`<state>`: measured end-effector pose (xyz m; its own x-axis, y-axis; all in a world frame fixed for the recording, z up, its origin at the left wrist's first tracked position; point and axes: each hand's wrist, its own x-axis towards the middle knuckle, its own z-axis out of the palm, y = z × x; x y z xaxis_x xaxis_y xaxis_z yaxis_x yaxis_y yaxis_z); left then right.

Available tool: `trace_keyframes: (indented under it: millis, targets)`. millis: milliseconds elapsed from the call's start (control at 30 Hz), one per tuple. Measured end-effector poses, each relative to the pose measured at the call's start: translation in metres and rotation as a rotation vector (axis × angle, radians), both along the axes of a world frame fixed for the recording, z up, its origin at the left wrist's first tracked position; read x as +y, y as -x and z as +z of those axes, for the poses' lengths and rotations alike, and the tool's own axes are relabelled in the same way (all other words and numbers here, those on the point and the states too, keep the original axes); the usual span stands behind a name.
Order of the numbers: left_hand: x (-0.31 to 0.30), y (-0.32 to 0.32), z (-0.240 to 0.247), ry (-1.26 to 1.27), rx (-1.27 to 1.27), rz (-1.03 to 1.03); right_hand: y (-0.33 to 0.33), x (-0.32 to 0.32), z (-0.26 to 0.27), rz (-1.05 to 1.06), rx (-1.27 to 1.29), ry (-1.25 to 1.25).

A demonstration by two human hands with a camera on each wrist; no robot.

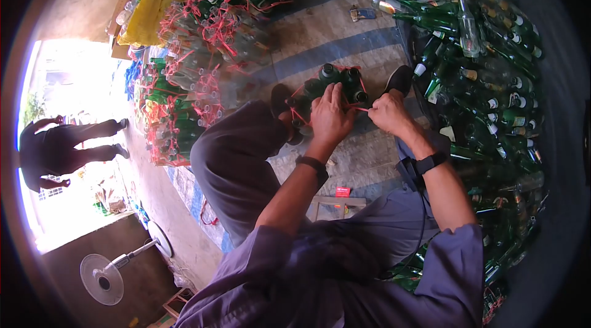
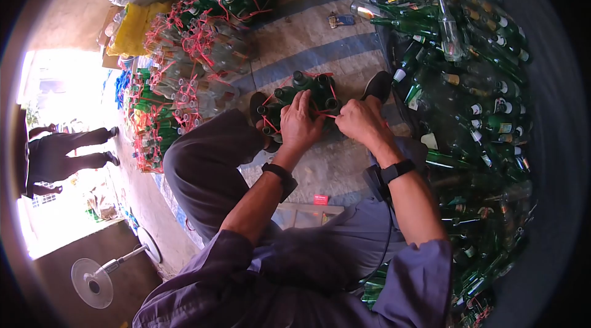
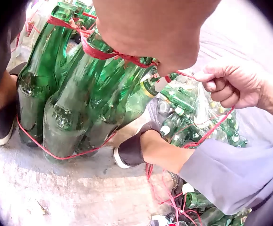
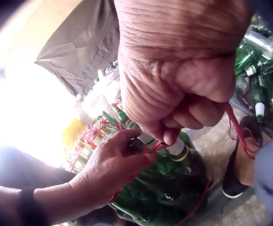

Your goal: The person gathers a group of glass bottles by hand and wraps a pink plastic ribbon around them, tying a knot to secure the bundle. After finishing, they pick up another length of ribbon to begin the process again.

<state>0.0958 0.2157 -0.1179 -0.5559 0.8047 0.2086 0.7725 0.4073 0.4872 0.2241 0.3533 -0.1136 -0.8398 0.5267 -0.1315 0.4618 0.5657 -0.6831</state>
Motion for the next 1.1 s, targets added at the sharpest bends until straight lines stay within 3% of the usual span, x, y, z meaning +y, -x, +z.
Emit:
trace_keyframes:
  millis: [167, 667, 1100]
  targets:
    - [0.000, 0.002, -0.001, 0.029, -0.003, -0.012, -0.004, 0.011, -0.008, 0.099, -0.027, -0.145]
    - [0.005, 0.001, -0.004, 0.030, 0.038, 0.001, -0.011, 0.015, -0.020, 0.056, -0.047, -0.080]
    - [0.006, 0.002, -0.004, 0.028, 0.002, 0.028, 0.003, 0.010, 0.047, 0.088, 0.012, -0.072]
